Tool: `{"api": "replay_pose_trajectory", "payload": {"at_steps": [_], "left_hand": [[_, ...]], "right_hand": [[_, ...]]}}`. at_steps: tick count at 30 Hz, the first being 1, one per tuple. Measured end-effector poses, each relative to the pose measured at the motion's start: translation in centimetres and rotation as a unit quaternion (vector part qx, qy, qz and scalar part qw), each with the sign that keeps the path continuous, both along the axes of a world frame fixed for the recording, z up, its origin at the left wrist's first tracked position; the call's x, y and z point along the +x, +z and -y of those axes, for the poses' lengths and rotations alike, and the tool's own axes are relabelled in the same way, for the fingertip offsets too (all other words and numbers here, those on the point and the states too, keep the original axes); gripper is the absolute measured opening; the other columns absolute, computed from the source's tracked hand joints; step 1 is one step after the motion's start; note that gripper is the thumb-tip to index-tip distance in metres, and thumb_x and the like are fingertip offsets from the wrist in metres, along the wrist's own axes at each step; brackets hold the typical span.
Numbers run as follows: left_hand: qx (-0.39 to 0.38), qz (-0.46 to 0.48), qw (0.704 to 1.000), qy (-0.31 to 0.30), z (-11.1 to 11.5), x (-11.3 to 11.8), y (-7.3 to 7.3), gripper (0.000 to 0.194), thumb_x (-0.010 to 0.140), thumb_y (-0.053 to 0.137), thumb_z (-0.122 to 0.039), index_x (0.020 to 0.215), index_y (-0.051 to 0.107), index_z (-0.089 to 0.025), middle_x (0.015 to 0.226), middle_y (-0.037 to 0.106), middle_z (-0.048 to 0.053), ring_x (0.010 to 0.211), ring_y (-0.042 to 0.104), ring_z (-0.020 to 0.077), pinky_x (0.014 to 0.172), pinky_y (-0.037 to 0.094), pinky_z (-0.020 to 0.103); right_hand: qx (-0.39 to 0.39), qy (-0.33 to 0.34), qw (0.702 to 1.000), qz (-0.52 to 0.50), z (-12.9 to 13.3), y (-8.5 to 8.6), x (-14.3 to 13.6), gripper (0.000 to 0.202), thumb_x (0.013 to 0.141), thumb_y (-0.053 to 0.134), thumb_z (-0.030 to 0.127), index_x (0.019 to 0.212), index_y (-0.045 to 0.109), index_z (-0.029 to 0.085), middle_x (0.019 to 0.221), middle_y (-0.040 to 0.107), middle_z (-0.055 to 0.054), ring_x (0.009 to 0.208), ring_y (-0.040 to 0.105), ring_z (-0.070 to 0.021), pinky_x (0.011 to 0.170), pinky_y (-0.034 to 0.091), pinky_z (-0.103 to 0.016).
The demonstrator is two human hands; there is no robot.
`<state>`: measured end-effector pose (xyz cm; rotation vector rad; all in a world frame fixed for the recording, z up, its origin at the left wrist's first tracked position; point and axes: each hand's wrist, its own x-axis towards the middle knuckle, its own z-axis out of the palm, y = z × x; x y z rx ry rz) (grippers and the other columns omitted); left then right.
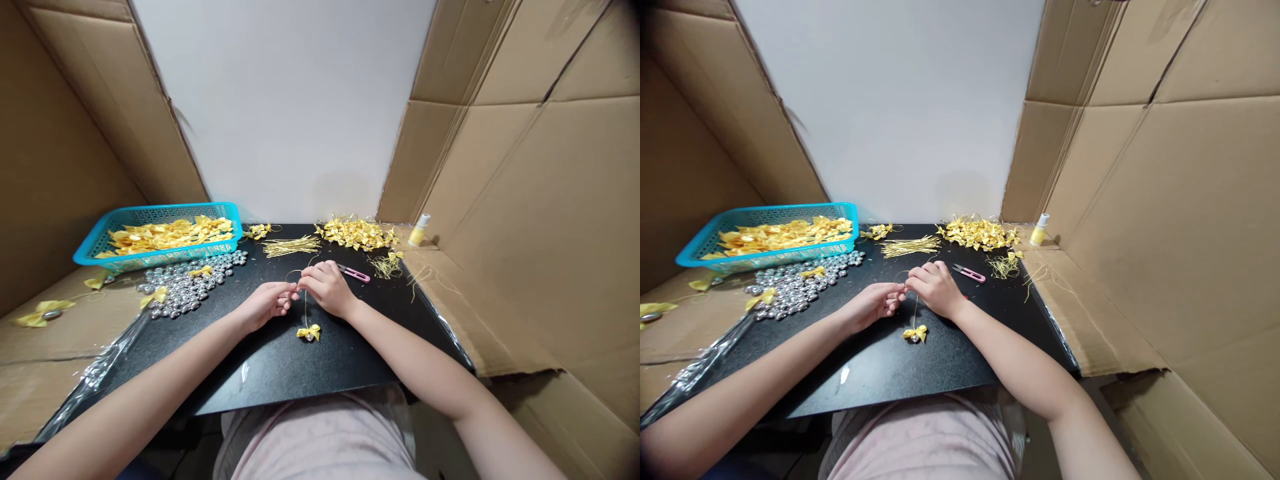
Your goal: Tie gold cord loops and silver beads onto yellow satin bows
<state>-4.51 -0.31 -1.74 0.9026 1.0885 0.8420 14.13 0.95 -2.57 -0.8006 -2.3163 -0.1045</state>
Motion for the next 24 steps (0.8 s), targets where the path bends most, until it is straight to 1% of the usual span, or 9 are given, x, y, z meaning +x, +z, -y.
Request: {"api": "replay_pose_trajectory", "payload": {"at_steps": [3, 5, 7, 10, 12, 15, 18, 24], "left_hand": [[0.040, -0.022, 0.999, 0.023, 0.2, 0.0, 0.0, 0.026, 0.064, 0.077, -0.032, 0.075, 0.067, -0.010, 0.066, 0.063, 0.003, 0.046, 0.048, 0.0052, 0.045, 0.039, 0.018], [0.082, -0.049, 0.995, 0.042, 0.3, 0.1, 0.0, 0.031, 0.062, 0.077, -0.037, 0.074, 0.067, -0.011, 0.064, 0.062, 0.002, 0.046, 0.048, 0.0057, 0.045, 0.038, 0.018], [0.128, -0.086, 0.987, 0.053, 0.4, 0.1, 0.1, 0.033, 0.063, 0.076, -0.041, 0.072, 0.067, -0.011, 0.062, 0.062, 0.001, 0.046, 0.047, 0.0062, 0.044, 0.037, 0.019], [0.190, -0.133, 0.972, 0.048, 0.5, 0.1, 0.0, 0.031, 0.066, 0.073, -0.043, 0.070, 0.067, -0.013, 0.061, 0.061, 0.001, 0.047, 0.048, 0.0077, 0.045, 0.038, 0.020], [0.221, -0.155, 0.962, 0.039, 0.5, 0.0, -0.1, 0.030, 0.068, 0.071, -0.044, 0.069, 0.067, -0.014, 0.060, 0.061, 0.001, 0.048, 0.049, 0.0090, 0.044, 0.039, 0.020], [0.245, -0.178, 0.953, 0.026, 0.4, -0.1, -0.5, 0.032, 0.070, 0.070, -0.046, 0.069, 0.066, -0.015, 0.062, 0.063, 0.002, 0.049, 0.051, 0.0102, 0.044, 0.040, 0.021], [0.257, -0.195, 0.946, 0.019, 0.3, -0.2, -0.8, 0.033, 0.071, 0.069, -0.048, 0.070, 0.066, -0.015, 0.064, 0.064, 0.002, 0.049, 0.052, 0.0105, 0.043, 0.040, 0.020], [0.271, -0.217, 0.938, 0.010, 0.3, -0.4, -0.8, 0.035, 0.072, 0.068, -0.049, 0.070, 0.066, -0.015, 0.066, 0.065, 0.003, 0.052, 0.055, 0.0121, 0.043, 0.040, 0.020]], "right_hand": [[-0.024, -0.026, 0.996, -0.087, 0.2, -0.2, -0.1, 0.014, 0.092, 0.055, 0.026, 0.101, 0.064, 0.024, 0.110, 0.066, -0.007, 0.102, 0.054, -0.0221, 0.089, 0.036, -0.038], [-0.043, -0.052, 0.983, -0.169, 0.2, -0.4, -0.3, 0.024, 0.085, 0.063, 0.028, 0.108, 0.062, 0.022, 0.113, 0.063, -0.010, 0.105, 0.055, -0.0232, 0.090, 0.039, -0.038], [-0.079, -0.066, 0.971, -0.215, 0.3, -0.7, -0.5, 0.032, 0.077, 0.071, 0.030, 0.106, 0.061, 0.020, 0.108, 0.063, -0.009, 0.101, 0.056, -0.0234, 0.087, 0.043, -0.037], [-0.155, -0.067, 0.964, -0.208, 0.5, -0.9, -0.9, 0.030, 0.072, 0.076, 0.032, 0.096, 0.062, 0.020, 0.094, 0.065, -0.005, 0.088, 0.058, -0.0214, 0.079, 0.045, -0.036], [-0.186, -0.063, 0.960, -0.198, 0.7, -1.0, -1.2, 0.021, 0.075, 0.074, 0.030, 0.091, 0.064, 0.021, 0.088, 0.067, -0.003, 0.084, 0.058, -0.0198, 0.078, 0.044, -0.035], [-0.193, -0.061, 0.958, -0.201, 0.9, -1.1, -1.5, 0.002, 0.083, 0.067, 0.023, 0.084, 0.066, 0.022, 0.085, 0.069, -0.002, 0.083, 0.059, -0.0183, 0.077, 0.043, -0.033], [-0.195, -0.069, 0.957, -0.206, 0.9, -1.1, -1.6, 0.006, 0.084, 0.065, 0.021, 0.079, 0.067, 0.022, 0.082, 0.070, -0.002, 0.080, 0.059, -0.0177, 0.075, 0.042, -0.032], [-0.212, -0.075, 0.948, -0.226, 0.9, -1.2, -1.7, 0.007, 0.084, 0.065, 0.019, 0.079, 0.069, 0.021, 0.079, 0.071, -0.002, 0.081, 0.060, -0.0183, 0.075, 0.044, -0.032]]}}
